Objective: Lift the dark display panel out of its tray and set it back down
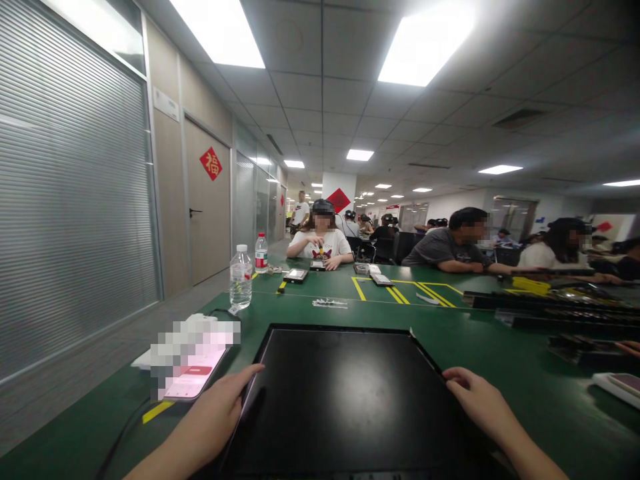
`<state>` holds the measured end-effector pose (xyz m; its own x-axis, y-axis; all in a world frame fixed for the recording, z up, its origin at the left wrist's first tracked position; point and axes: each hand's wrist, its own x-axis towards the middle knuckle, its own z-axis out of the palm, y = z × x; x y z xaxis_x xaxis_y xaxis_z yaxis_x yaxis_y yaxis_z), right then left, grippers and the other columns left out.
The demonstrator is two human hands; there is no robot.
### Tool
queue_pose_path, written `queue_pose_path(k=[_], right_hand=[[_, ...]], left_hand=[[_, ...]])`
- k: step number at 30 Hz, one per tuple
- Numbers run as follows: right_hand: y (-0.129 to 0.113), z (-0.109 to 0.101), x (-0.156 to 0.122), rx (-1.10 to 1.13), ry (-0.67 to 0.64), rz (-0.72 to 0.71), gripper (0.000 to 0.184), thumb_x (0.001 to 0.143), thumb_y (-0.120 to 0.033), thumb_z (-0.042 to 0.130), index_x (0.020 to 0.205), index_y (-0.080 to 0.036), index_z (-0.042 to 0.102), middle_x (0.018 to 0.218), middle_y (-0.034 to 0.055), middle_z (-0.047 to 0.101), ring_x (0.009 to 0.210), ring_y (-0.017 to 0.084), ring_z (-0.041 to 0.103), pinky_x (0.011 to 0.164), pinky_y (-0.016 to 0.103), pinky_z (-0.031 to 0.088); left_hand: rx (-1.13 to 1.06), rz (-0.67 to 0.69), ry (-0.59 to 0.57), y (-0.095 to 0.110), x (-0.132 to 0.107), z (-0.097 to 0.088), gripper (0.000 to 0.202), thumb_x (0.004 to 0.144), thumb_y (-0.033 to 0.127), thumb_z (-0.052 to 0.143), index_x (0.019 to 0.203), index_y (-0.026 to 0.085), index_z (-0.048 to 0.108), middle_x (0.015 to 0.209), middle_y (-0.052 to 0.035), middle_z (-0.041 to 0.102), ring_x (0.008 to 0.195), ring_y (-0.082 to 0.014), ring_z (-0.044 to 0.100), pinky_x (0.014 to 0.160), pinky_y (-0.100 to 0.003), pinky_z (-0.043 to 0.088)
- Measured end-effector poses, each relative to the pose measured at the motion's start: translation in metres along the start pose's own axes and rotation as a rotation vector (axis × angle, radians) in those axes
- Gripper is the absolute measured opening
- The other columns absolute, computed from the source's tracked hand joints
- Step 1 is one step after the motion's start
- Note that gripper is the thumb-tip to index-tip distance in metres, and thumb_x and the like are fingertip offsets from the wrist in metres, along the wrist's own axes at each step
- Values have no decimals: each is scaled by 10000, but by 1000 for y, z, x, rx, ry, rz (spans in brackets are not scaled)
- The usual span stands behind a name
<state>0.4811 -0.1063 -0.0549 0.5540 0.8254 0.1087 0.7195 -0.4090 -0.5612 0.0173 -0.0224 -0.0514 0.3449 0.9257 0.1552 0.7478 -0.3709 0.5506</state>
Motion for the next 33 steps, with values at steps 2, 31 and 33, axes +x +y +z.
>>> queue_pose_path(k=[2, 31, 33], right_hand=[[-6, -2, -3, 0, -2, -17, 301, 692, -345, 439, 876, -227, 647, 863, 29, 674, 805, 185, 602, 680, 256, 425], [-2, 1, 1, -18, -38, -19, 286, 692, -354, 435, 858, -242, 639, 830, 23, 671, 759, 188, 605, 639, 258, 413], [-2, 1, 2, -13, -39, -24, 287, 692, -352, 434, 854, -240, 642, 823, 23, 671, 758, 186, 607, 639, 256, 415]], left_hand=[[-65, -6, 19, 1, 1, -3, 489, 761, 134, 336, 1212, 243, 493, 1155, -56, 613, 1065, -212, 556, 935, -348, 373], [-1115, -472, 138, 11, 14, -4, 336, 671, 150, 599, 1003, 192, 571, 1135, -82, 632, 896, -207, 655, 734, -295, 526], [-1182, -509, 113, 13, 15, -3, 366, 673, 152, 601, 1033, 195, 550, 1070, -80, 661, 842, -206, 671, 705, -303, 532]])
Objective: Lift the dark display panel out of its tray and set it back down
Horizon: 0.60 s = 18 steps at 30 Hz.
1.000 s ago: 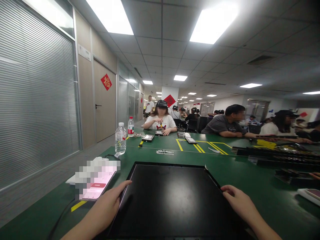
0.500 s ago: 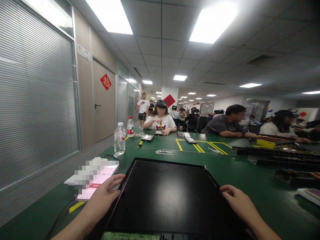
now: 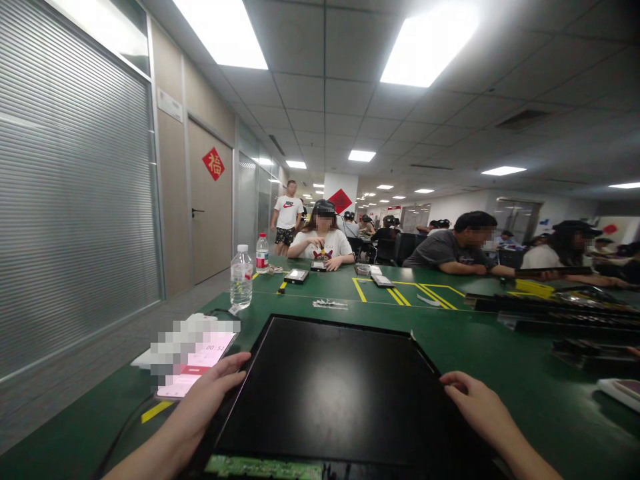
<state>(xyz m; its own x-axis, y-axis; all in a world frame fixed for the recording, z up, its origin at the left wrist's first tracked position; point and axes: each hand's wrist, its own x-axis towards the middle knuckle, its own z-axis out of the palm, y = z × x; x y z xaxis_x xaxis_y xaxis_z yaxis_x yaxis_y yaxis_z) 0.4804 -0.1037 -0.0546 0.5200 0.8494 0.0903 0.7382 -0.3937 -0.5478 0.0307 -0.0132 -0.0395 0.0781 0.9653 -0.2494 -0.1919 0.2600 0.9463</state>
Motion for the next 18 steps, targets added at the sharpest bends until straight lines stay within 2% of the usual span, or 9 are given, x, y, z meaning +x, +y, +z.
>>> queue_pose_path(k=[6, 12, 18], right_hand=[[1, -1, 2, 7, 7, 16, 290, 687, -352, 441, 858, -239, 645, 821, 23, 675, 750, 188, 607, 633, 263, 418], [-2, -2, 0, 20, 25, -3, 266, 671, -327, 457, 823, -237, 656, 786, 17, 677, 729, 180, 607, 619, 249, 415], [-1, 0, 0, -1, 19, 0, 269, 677, -330, 449, 832, -239, 650, 809, 19, 676, 747, 187, 607, 633, 256, 416]], left_hand=[[-89, -113, -55, 3, -3, 8, 452, 702, 185, 579, 1139, 205, 465, 802, -48, 720, 733, -234, 691, 659, -357, 540], [-79, -128, -114, -1, -1, 5, 458, 720, 235, 577, 1159, 242, 447, 752, -24, 729, 751, -250, 693, 695, -378, 538], [-113, -139, -115, -2, -5, 7, 589, 676, 231, 651, 1216, 254, 416, 755, -20, 736, 744, -262, 693, 697, -393, 539]])
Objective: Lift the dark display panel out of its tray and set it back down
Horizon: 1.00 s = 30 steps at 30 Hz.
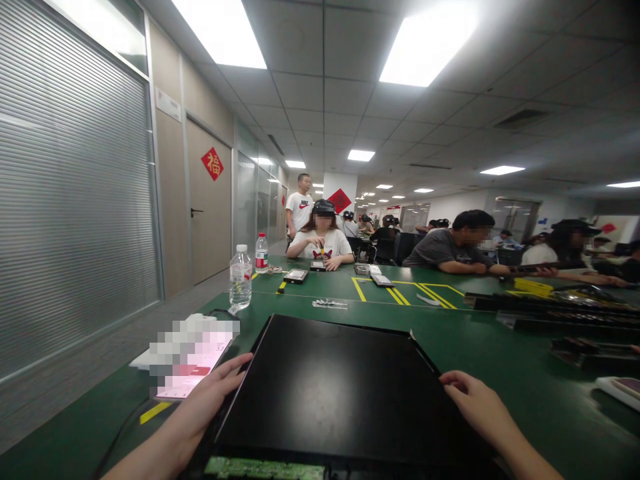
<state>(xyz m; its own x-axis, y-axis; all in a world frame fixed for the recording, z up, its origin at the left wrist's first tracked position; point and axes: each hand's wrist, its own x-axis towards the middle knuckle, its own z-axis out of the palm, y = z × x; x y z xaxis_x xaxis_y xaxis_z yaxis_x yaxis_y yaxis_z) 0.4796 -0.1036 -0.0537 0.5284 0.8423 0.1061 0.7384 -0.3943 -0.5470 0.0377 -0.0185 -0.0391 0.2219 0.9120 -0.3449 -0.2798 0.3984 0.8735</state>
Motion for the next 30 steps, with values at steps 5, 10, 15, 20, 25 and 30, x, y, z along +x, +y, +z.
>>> queue_pose_path(k=[5, 10, 15, 20, 25, 30], right_hand=[[-3, 0, 1, 11, -25, 18, 287, 692, -353, 436, 862, -236, 636, 834, 20, 669, 774, 185, 606, 633, 252, 419], [-8, 0, -1, 12, -58, 25, 297, 708, -350, 418, 884, -231, 626, 845, 22, 668, 780, 184, 605, 641, 256, 421], [-6, 0, -1, 10, -54, 29, 320, 709, -337, 420, 924, -222, 628, 882, 35, 665, 813, 191, 602, 671, 266, 423], [-3, 0, 0, 15, -38, 16, 328, 698, -334, 432, 926, -218, 638, 882, 39, 667, 821, 196, 601, 682, 269, 422], [-3, 1, 1, 33, -18, 18, 326, 682, -331, 449, 911, -215, 650, 886, 43, 669, 810, 203, 601, 684, 278, 422], [-2, 4, 4, 67, -3, 20, 311, 663, -344, 476, 882, -225, 662, 867, 41, 671, 803, 210, 599, 683, 288, 426]], left_hand=[[-21, 10, 34, 3, -3, 3, 648, 663, 223, 678, 1251, 241, 404, 691, -25, 735, 614, -259, 694, 646, -407, 543], [-14, 0, -17, 4, -2, 0, 679, 650, 274, 697, 1261, 235, 404, 754, -42, 741, 717, -273, 694, 695, -413, 539], [26, 0, -48, 4, -3, -1, 620, 662, 324, 680, 1233, 241, 455, 832, -49, 739, 818, -283, 678, 717, -401, 542], [24, 47, -89, 2, -3, 0, 494, 692, 252, 647, 1171, 236, 523, 877, -54, 734, 812, -268, 681, 707, -390, 548], [-15, 104, -51, 2, -1, -2, 424, 700, 216, 630, 1119, 185, 574, 928, -86, 723, 877, -269, 663, 733, -375, 540], [-4, 69, -68, 7, -5, -4, 505, 686, 292, 655, 1166, 179, 543, 1005, -90, 702, 948, -258, 635, 798, -344, 510]])
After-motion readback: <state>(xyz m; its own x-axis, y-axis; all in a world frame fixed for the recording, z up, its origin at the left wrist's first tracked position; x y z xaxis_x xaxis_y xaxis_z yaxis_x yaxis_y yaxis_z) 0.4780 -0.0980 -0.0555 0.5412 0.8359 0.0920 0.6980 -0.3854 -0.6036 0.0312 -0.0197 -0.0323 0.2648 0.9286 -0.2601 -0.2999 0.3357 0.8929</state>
